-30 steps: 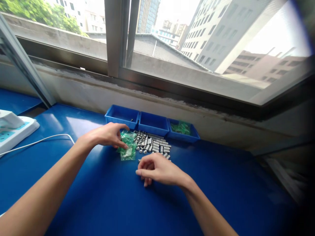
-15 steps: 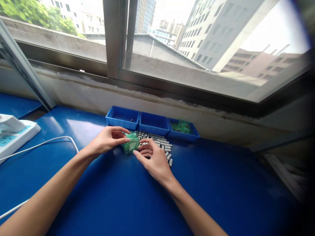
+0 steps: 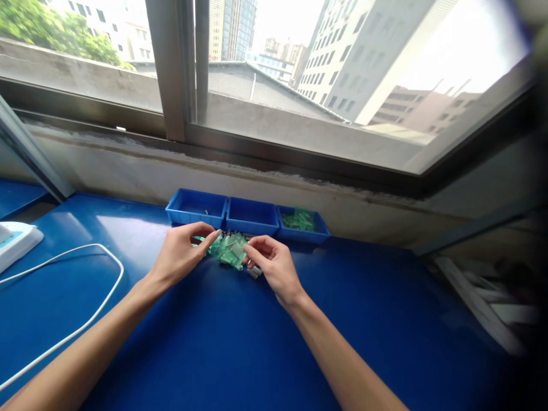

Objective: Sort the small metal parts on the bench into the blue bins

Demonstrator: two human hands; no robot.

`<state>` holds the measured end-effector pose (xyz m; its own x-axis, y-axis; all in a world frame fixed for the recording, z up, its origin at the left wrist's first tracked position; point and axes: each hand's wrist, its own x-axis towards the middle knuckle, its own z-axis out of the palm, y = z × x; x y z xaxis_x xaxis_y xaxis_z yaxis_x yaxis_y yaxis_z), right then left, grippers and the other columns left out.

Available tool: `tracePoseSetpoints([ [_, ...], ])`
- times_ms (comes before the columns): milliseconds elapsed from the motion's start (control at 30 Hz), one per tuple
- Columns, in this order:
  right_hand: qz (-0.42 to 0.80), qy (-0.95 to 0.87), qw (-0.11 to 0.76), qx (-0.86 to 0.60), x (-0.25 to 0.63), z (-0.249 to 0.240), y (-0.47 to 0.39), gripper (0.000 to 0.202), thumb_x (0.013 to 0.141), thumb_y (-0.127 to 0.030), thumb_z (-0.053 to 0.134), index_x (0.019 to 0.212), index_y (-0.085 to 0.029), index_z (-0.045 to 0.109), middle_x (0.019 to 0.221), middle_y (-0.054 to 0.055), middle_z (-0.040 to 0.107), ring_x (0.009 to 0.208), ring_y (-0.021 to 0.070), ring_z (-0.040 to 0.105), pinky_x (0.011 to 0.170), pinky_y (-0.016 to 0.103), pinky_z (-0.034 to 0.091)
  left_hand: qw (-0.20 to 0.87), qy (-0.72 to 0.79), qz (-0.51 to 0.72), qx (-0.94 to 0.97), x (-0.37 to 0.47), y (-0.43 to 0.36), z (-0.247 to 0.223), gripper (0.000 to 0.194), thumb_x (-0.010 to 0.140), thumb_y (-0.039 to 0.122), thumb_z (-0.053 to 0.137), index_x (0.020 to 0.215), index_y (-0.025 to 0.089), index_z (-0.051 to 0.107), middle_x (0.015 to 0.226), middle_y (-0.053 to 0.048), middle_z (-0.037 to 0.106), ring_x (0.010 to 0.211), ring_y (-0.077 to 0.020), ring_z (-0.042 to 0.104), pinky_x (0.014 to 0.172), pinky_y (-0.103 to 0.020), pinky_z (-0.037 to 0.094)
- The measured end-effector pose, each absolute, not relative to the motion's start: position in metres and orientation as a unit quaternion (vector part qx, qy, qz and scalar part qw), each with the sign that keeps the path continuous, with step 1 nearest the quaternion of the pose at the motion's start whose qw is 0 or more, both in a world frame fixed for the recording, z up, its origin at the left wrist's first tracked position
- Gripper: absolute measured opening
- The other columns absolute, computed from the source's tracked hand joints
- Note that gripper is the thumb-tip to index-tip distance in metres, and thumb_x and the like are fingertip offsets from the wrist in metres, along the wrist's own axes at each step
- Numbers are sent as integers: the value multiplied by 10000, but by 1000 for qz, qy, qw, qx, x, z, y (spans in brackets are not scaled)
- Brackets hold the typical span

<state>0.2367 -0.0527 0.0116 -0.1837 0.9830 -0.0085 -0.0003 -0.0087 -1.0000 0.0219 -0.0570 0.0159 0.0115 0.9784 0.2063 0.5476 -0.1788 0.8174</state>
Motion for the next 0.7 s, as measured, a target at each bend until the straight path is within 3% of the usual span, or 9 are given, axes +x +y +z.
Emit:
tracePoseSetpoints([
  [133, 559, -501, 484, -449, 260, 11, -46, 348, 732, -434, 834, 855, -185, 624, 696, -10, 685, 618, 136, 661, 620, 251, 532, 210, 518, 394, 729, 41, -58, 31, 349, 948, 511, 574, 996, 213, 750, 1064, -68, 757, 988, -226, 688, 915, -322, 517],
  [333, 573, -466, 507, -445, 290, 7, -46, 392, 688, -434, 869, 891, -183, 647, 645, -32, 674, 543, 109, 620, 571, 231, 507, 371, 458, 377, 714, 88, -48, 33, 438, 854, 488, 702, 1192, 210, 700, 958, -49, 767, 872, -209, 722, 800, -293, 564],
  [467, 562, -442, 520, -467, 309, 4, -41, 416, 659, -433, 890, 886, -177, 654, 651, -22, 694, 574, 120, 660, 599, 233, 543, 354, 477, 392, 702, 106, -37, 28, 429, 891, 486, 643, 1211, 203, 678, 960, -55, 773, 870, -212, 727, 811, -299, 563],
  [700, 515, -334, 644, -457, 330, 0, -22, 452, 650, -326, 897, 1001, -199, 642, 940, 45, 787, 1011, 192, 751, 915, 290, 587, 185, 478, 225, 828, 87, -22, 29, 375, 953, 460, 517, 1124, 206, 733, 1112, -88, 756, 1038, -274, 692, 898, -330, 509],
])
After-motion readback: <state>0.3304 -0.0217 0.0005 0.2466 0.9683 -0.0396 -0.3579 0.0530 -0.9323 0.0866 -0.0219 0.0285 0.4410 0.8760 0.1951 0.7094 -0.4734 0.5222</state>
